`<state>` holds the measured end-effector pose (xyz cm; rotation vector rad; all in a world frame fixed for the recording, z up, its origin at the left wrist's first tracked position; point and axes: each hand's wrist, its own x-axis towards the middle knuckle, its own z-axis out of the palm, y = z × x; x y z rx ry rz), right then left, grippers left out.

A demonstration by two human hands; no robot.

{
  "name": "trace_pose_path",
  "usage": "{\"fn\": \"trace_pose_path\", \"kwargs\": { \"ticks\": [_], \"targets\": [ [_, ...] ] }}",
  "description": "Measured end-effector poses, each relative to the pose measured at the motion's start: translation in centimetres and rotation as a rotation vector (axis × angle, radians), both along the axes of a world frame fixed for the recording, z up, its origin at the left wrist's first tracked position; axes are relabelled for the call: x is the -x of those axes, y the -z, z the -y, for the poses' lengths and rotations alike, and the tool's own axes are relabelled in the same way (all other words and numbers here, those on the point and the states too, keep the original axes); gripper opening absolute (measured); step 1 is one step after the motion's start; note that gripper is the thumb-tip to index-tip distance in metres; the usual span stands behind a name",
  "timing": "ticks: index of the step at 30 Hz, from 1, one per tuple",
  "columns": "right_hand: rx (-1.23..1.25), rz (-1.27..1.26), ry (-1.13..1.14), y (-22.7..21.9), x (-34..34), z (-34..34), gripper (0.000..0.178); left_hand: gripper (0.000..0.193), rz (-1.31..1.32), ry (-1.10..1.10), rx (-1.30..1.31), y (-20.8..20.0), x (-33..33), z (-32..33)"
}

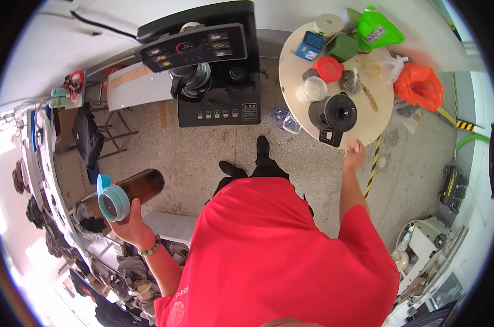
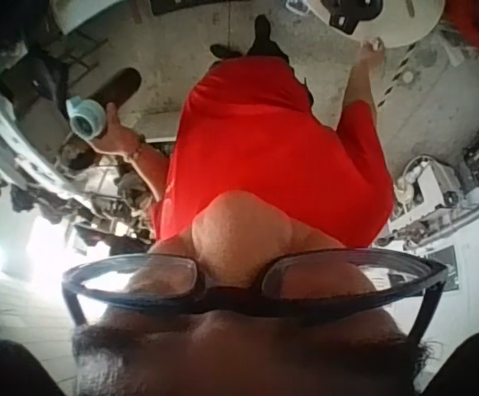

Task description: Ironing and folding a pair of green trousers on a pressing table.

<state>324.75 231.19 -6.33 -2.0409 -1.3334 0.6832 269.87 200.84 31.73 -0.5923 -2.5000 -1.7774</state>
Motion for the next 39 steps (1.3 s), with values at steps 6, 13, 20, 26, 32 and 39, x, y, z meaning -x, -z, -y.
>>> {"fn": "trace_pose_path", "kwargs": {
  "ticks": [6, 13, 20, 26, 32, 39],
  "targets": [
    [0.019, 0.041, -0.302, -5.9, 9.5, 9.1, 0.035, 0.076, 0.038, -0.074, 0.007, 0.5, 0.3, 1.3],
    [-0.021, -0.305, -0.719, -3.7, 27.3, 1.9, 0.045, 0.077, 0.052, -0.111, 0.025, 0.6, 0.7, 2.9],
    [0.199, -0.271, -0.859, -10.4, 43.1, -12.7, 0.026, 0.078, 0.035, -0.167, 0.085, -0.5, -0.4, 4.6],
    [-0.455, 0.368, -1.156, -4.6, 43.3, -14.3, 0.042, 0.078, 0.031, -0.251, 0.124, -0.6, -1.3, 6.1],
    [-0.499, 0.512, -1.188, -4.6, 42.5, -13.5, 0.047, 0.078, 0.060, -0.310, 0.132, -0.5, -0.9, 6.5],
    [-0.419, 0.498, -1.171, -4.2, 41.1, -10.1, 0.044, 0.075, 0.056, -0.250, 0.125, -0.1, -0.1, 7.2]
  ]
}}
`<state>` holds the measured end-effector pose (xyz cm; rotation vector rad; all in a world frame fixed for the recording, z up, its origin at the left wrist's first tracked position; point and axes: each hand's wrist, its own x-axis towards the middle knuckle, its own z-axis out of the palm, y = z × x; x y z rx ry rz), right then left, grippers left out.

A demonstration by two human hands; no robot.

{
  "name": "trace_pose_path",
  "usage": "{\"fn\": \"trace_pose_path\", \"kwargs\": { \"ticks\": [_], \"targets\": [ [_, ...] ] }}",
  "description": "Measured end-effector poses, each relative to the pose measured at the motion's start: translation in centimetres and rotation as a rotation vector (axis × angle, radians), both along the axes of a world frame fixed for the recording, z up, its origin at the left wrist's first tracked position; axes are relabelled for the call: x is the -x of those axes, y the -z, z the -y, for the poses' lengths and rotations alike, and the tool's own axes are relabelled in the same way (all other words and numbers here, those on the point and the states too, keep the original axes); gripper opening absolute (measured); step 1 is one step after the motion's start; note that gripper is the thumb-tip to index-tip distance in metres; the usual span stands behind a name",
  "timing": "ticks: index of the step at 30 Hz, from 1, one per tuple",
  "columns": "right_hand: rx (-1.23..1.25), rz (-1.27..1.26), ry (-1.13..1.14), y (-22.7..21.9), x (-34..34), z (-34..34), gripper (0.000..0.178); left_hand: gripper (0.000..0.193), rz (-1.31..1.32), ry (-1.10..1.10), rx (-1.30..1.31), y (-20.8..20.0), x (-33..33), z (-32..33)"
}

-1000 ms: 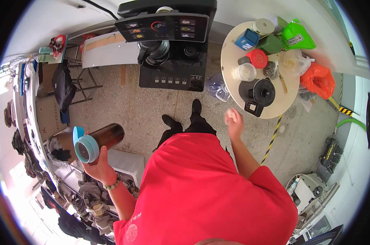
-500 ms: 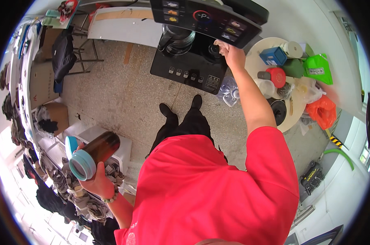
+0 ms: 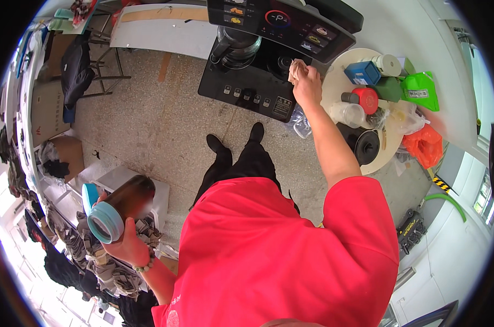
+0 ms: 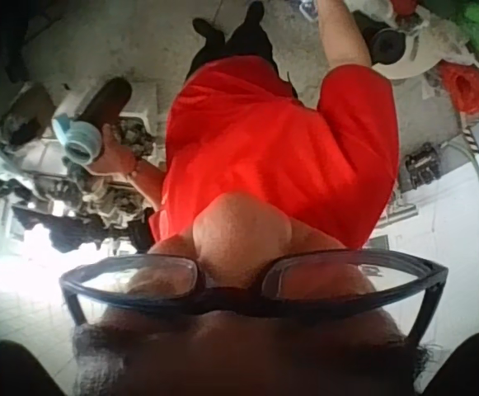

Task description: Ironing and folding a pair of green trousers on a pressing table.

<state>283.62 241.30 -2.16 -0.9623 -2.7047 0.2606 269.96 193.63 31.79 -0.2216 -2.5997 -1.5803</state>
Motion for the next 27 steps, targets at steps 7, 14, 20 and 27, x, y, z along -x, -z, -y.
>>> {"fn": "trace_pose_path", "kwargs": {
  "ticks": [7, 14, 20, 27],
  "targets": [
    [0.129, 0.007, 0.099, -1.2, 1.0, 4.0, 0.045, 0.072, -0.023, 0.087, 0.041, 0.4, 0.6, 1.3],
    [0.196, -0.007, 0.160, -1.5, 3.6, 7.1, 0.049, 0.075, 0.005, 0.034, -0.022, 0.4, 0.6, 1.5],
    [0.397, -0.110, 0.282, -1.9, 4.5, 6.6, 0.043, 0.074, 0.006, 0.024, -0.012, 0.6, 0.2, 2.1],
    [0.092, 0.135, -0.246, -6.2, -0.8, 5.8, 0.040, 0.073, 0.008, -0.016, -0.034, 0.4, -0.8, 2.9]
  ]
}}
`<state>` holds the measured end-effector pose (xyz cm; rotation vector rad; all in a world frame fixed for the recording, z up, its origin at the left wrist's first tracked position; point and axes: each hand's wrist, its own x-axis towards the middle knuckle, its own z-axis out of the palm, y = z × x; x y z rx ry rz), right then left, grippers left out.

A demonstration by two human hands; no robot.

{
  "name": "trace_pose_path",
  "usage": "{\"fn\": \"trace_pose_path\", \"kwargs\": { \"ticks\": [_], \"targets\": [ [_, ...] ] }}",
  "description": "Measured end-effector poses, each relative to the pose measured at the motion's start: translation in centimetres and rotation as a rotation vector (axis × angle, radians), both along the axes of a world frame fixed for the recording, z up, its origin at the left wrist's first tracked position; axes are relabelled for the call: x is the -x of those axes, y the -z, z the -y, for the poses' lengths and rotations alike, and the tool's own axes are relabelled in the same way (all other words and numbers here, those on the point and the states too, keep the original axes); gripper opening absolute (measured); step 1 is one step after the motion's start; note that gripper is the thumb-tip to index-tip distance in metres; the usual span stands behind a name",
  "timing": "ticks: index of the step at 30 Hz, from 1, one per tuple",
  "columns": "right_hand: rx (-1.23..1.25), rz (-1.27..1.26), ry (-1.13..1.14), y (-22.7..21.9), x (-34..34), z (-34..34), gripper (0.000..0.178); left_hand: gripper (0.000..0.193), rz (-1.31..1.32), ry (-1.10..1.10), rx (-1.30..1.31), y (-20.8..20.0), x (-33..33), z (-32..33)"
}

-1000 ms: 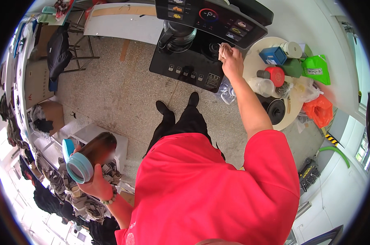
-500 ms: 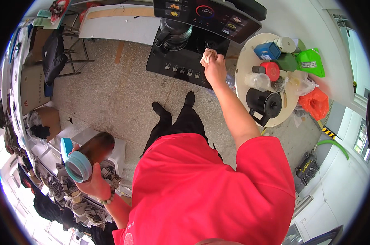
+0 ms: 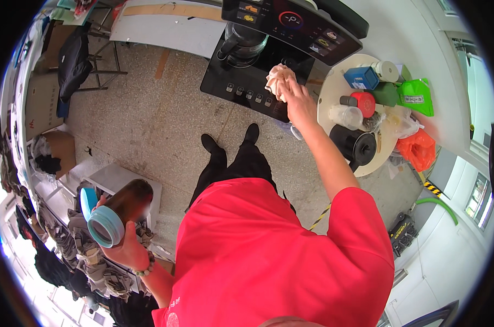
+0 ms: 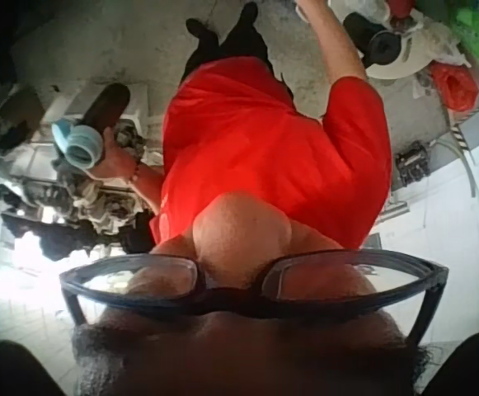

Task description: Ironing and folding a pair of green trousers on a pressing table.

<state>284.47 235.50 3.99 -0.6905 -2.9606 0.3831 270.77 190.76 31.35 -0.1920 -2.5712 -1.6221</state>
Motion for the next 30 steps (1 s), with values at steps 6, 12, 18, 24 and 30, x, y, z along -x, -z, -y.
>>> {"fn": "trace_pose_path", "kwargs": {
  "ticks": [6, 12, 18, 24, 30],
  "targets": [
    [0.029, 0.127, -0.251, 2.0, 2.5, -1.7, 0.040, 0.075, 0.005, 0.002, 0.031, 0.7, -0.2, 0.5],
    [-0.083, 0.038, -0.258, 3.3, 7.3, -3.7, 0.033, 0.076, -0.007, -0.012, 0.010, 0.5, -1.0, -0.6],
    [-0.213, 0.042, -0.205, 2.9, 10.8, -5.7, 0.029, 0.077, -0.021, -0.019, 0.056, 0.3, -1.9, -1.3],
    [-0.157, 0.044, -0.015, 3.9, 12.3, -8.5, 0.031, 0.078, -0.020, -0.020, 0.055, 0.5, -2.4, -1.6],
    [0.104, 0.009, 0.025, 1.5, 12.4, -11.2, 0.029, 0.077, -0.010, -0.042, 0.058, 0.4, -2.8, -2.5]
  ]
}}
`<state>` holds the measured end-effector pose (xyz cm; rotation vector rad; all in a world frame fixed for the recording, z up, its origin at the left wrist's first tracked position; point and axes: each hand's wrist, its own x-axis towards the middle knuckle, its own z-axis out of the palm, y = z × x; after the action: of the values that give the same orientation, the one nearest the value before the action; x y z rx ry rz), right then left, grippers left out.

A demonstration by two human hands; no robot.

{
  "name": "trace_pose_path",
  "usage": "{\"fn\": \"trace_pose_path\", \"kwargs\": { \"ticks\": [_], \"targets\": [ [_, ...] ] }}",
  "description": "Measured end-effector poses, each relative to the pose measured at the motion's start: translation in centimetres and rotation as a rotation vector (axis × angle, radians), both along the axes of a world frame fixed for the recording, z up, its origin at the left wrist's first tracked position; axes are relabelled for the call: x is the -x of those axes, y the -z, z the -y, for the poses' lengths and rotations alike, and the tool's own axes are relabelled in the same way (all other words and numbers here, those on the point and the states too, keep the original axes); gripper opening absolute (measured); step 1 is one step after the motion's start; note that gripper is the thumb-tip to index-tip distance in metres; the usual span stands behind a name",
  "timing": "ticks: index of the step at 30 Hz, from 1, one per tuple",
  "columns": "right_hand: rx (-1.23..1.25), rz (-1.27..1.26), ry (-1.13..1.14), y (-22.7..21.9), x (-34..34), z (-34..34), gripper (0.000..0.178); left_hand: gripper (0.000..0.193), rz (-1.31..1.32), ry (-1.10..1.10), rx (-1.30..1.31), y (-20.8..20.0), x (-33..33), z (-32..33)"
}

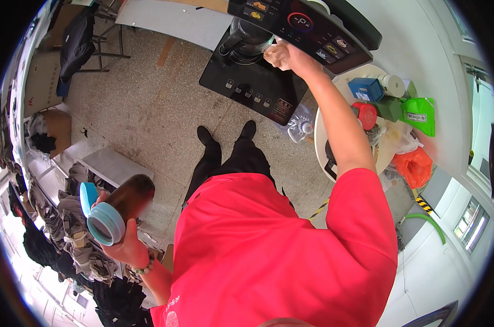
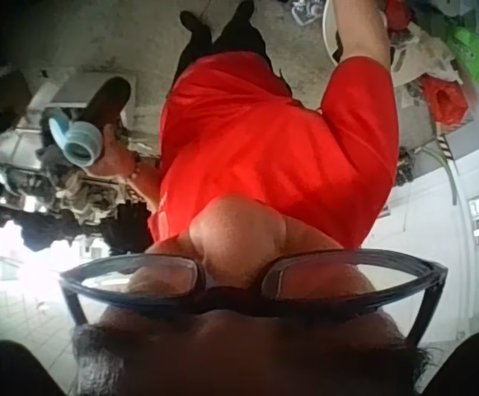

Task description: Ironing and folding a pair of green trousers on a pressing table.

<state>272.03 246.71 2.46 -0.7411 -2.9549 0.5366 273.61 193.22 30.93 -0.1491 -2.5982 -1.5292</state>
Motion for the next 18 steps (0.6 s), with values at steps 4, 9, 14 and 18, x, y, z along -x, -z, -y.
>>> {"fn": "trace_pose_path", "kwargs": {
  "ticks": [4, 9, 14, 18],
  "targets": [
    [0.387, -0.058, -0.479, 0.3, -1.2, -0.2, 0.032, 0.077, 0.011, 0.006, 0.009, 0.0, 0.2, -0.3],
    [0.288, -0.213, -0.666, 3.5, -1.0, -1.4, 0.033, 0.077, 0.031, 0.029, 0.029, -0.3, 0.5, -1.1],
    [0.917, -0.206, -0.414, 5.3, -2.1, -2.4, 0.021, 0.073, -0.009, 0.113, 0.020, -0.2, 0.7, -0.8],
    [0.663, -0.199, -0.330, 6.0, -4.2, -2.9, 0.019, 0.074, -0.018, 0.123, 0.024, -0.3, 0.7, -0.6]
  ]
}}
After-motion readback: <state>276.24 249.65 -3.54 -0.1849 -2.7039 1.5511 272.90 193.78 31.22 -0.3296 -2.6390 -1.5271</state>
